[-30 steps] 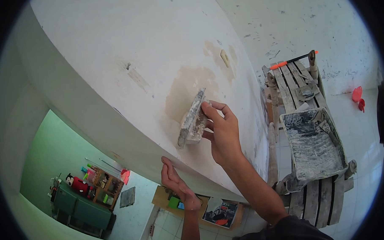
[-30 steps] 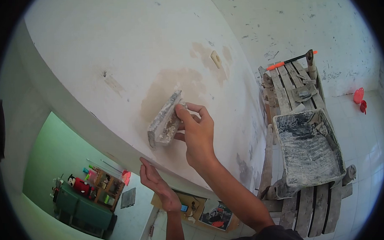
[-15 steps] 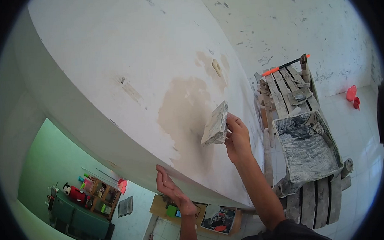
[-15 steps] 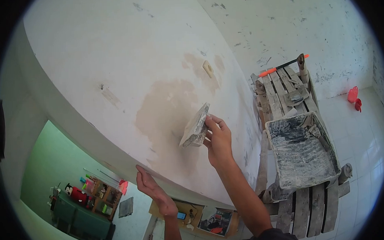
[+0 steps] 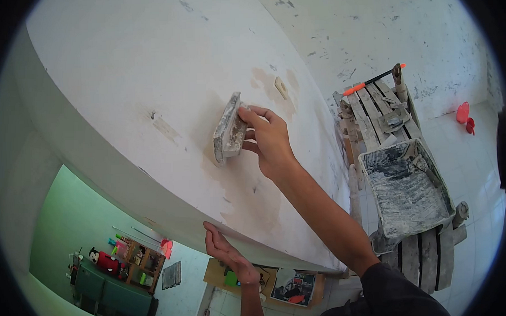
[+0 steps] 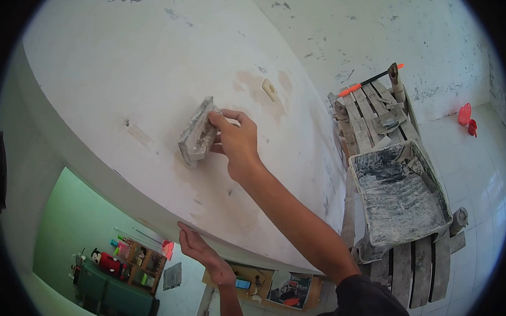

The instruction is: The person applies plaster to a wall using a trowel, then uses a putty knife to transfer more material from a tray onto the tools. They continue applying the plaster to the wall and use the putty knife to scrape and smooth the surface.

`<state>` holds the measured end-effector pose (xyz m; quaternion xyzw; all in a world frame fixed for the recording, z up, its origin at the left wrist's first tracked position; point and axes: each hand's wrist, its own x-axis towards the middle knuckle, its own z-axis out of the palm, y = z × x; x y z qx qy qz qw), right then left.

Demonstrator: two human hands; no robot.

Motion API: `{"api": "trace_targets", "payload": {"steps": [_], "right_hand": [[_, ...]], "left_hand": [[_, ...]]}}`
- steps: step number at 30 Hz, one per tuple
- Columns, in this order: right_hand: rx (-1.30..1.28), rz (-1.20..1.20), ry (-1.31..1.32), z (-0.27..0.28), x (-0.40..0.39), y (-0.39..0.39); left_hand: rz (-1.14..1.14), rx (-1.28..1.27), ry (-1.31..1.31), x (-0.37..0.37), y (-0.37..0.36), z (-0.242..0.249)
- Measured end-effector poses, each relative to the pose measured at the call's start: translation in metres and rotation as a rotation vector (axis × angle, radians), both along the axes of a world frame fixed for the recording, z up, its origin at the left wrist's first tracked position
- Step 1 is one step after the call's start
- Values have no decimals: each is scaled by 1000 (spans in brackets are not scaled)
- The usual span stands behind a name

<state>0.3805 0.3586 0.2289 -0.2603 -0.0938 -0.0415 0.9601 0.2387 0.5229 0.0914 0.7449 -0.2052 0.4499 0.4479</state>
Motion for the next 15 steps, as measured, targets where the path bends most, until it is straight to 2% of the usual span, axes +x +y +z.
{"api": "trace_targets", "payload": {"steps": [1, 3, 5, 7, 11, 15], "right_hand": [[2, -3, 2, 8, -1, -9], [185, 11, -193, 20, -2, -22], [244, 0, -261, 3, 0, -35], [311, -54, -176, -22, -22, -45], [131, -87, 93, -103, -30, -37], [13, -55, 252, -156, -39, -18]], "left_hand": [[-3, 2, 2, 0, -1, 0], [-18, 4, -18, 0, -3, 2], [-13, 25, -29, 1, 0, 0], [-10, 45, -42, 1, 0, 0], [16, -15, -16, 3, -3, -2], [25, -77, -15, 6, -4, -4]]}}
